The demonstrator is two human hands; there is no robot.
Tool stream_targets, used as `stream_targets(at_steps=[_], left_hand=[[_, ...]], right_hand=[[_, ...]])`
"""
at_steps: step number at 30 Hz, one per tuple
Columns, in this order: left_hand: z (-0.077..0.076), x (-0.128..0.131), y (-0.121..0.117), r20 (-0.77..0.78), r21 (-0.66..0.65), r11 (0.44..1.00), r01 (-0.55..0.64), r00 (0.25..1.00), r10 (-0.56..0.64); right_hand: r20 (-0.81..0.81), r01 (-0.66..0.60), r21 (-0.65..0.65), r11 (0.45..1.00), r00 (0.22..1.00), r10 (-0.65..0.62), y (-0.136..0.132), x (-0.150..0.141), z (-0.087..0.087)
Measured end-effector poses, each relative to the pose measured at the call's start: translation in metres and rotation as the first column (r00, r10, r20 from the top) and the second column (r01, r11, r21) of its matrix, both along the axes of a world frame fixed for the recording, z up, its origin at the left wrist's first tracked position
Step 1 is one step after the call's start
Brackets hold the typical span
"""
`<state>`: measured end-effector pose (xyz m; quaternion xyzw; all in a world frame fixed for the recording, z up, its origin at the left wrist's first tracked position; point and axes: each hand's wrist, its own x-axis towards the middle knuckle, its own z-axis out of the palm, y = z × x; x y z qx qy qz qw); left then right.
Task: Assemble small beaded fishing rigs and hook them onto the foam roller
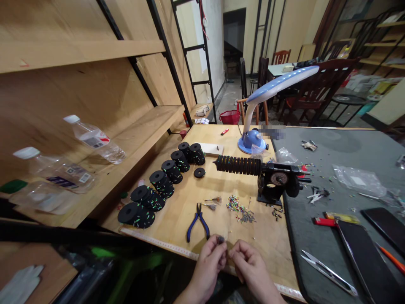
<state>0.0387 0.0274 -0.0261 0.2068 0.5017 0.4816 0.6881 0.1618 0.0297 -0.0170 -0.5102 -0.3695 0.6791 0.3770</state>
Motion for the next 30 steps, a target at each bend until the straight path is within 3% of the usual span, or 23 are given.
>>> stream_targets(at_steps=[7,19,24,30], left_hand=[[0.012,-0.002,0.003,0.155,-0.130,0.991,-0.025,0.987,0.046],[0.012,-0.003,0.004,0.150,-0.112,0.994,0.013,0.989,0.004],[0.009,-0.005,0.002,0.086,-0.047,0.996,0.082,0.993,-0.078],[0.011,-0.006,0.002,-0.113,0.054,0.985,0.166,0.981,-0.159]], right_hand=[[-0.108,-0.005,-0.001,1.000,0.994,0.005,0.001,-0.003,0.008],[-0.127,-0.029,-0.031,0.999,0.992,0.025,0.003,-0.005,0.005],[-0.124,-0.018,-0.033,0.999,0.992,0.014,0.004,-0.004,-0.001],[-0.061,-0.014,0.033,0.999,0.998,0.016,0.004,-0.002,-0.008]])
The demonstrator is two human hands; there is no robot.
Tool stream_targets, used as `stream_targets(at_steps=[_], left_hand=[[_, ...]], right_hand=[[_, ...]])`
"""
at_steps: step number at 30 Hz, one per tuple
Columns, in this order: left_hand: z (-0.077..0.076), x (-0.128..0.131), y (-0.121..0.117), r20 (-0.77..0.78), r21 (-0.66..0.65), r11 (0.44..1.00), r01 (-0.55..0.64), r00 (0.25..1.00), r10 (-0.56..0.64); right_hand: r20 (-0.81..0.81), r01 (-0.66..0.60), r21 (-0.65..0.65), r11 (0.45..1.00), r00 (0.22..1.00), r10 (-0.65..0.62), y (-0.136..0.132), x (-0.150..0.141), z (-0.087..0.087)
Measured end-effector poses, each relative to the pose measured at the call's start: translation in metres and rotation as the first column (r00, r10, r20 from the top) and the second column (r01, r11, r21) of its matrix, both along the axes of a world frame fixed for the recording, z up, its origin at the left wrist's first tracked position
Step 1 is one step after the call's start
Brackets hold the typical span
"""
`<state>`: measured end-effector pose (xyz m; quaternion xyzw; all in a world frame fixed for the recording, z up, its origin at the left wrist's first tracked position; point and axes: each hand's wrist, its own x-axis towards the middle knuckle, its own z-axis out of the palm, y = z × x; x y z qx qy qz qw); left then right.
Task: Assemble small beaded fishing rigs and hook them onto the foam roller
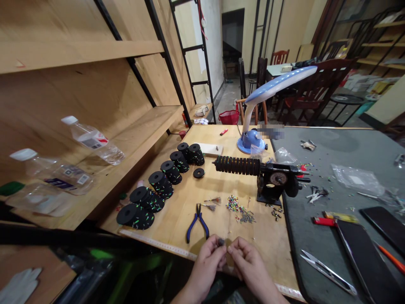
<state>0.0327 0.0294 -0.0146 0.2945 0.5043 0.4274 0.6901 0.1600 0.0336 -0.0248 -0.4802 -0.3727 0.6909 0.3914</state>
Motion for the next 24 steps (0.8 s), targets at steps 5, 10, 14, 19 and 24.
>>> stream_targets(at_steps=[5,10,14,19,24], left_hand=[[-0.0003,0.0008,0.0005,-0.058,0.064,0.997,0.041,0.998,-0.037],[0.0008,0.0027,-0.0011,-0.077,0.058,0.997,0.048,0.996,-0.043],[0.0026,0.0041,-0.0027,-0.024,0.038,0.998,0.056,0.998,-0.055],[-0.0018,0.0049,-0.0048,-0.001,0.040,0.998,0.042,0.999,-0.041],[-0.0049,0.0042,-0.0044,-0.030,0.047,0.998,0.029,0.999,-0.028]], right_hand=[[0.003,0.010,0.009,1.000,1.000,-0.010,-0.0001,-0.0004,0.0002],[-0.053,0.049,-0.008,0.999,0.997,-0.049,0.0011,-0.0016,0.0004],[-0.146,0.101,-0.064,0.993,0.983,-0.109,0.0022,-0.0010,-0.0022],[-0.173,0.123,-0.100,0.987,0.975,-0.139,0.0028,0.0014,-0.0063],[-0.155,0.115,-0.053,0.992,0.980,-0.122,0.0020,0.0009,-0.0025]])
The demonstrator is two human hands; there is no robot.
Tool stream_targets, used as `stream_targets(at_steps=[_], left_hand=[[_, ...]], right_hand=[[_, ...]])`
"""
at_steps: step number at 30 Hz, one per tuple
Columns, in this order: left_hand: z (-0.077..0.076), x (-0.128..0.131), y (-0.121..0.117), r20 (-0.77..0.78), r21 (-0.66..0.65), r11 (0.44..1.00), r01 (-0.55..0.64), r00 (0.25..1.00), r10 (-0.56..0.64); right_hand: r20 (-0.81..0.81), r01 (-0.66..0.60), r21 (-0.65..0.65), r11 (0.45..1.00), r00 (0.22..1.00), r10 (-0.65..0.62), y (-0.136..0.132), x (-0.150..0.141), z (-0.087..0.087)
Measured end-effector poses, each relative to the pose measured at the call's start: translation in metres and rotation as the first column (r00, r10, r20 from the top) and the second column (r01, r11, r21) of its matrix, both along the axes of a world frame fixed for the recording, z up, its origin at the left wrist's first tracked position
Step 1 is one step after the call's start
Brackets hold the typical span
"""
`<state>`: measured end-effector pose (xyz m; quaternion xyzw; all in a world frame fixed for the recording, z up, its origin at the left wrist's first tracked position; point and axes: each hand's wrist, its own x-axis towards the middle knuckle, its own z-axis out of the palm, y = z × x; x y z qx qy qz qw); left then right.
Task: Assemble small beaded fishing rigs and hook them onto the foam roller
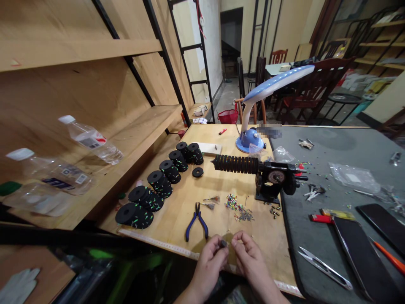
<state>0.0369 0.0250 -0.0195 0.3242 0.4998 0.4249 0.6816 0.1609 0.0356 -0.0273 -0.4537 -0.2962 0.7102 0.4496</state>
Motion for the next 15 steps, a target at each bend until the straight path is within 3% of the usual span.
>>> stream_targets(at_steps=[7,15], left_hand=[[0.005,0.000,0.004,-0.218,0.111,0.994,-0.016,0.975,0.040],[0.019,-0.011,0.014,-0.242,0.200,0.978,0.050,0.970,0.000]], right_hand=[[0.046,-0.074,0.052,0.996,0.996,0.072,-0.002,0.001,-0.001],[0.255,-0.277,0.113,0.954,0.936,0.242,0.004,0.013,0.012]])
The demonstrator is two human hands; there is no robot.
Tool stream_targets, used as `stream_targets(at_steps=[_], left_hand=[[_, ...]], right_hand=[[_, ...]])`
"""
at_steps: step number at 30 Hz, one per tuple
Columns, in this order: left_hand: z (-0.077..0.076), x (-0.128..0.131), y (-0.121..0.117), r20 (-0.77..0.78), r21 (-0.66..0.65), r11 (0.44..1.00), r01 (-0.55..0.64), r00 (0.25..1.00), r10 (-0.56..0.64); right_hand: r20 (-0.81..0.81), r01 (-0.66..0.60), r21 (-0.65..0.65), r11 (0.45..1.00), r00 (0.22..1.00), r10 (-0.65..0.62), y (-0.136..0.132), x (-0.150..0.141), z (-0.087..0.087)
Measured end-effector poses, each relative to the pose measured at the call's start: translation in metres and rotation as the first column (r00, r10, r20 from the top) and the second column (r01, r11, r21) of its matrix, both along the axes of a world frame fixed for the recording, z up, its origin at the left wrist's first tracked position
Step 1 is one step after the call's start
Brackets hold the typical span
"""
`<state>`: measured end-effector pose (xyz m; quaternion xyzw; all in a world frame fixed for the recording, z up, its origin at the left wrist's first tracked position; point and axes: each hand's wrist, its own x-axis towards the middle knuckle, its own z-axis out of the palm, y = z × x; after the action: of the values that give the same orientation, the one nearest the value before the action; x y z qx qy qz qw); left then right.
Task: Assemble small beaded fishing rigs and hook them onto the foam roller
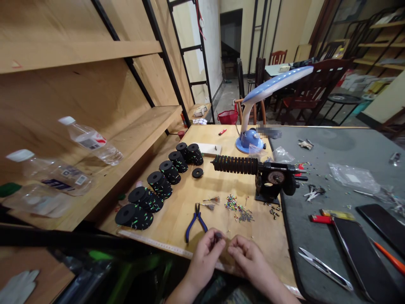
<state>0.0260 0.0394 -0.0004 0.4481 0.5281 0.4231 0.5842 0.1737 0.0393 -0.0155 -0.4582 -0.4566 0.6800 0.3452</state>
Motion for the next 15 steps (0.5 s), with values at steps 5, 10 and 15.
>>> stream_targets(at_steps=[5,10,15], left_hand=[[-0.001,-0.002,0.005,-0.053,0.083,0.997,-0.002,0.999,0.007],[-0.009,0.001,0.008,0.066,-0.087,0.987,-0.133,0.988,0.139],[-0.010,-0.012,0.016,0.076,-0.089,0.968,-0.236,0.967,0.243]], right_hand=[[0.200,-0.064,0.137,0.988,0.979,0.036,0.000,0.001,0.006],[0.298,-0.079,0.249,0.965,0.955,0.001,-0.004,0.004,0.000],[0.296,-0.022,0.243,0.970,0.954,-0.052,-0.005,0.013,-0.001]])
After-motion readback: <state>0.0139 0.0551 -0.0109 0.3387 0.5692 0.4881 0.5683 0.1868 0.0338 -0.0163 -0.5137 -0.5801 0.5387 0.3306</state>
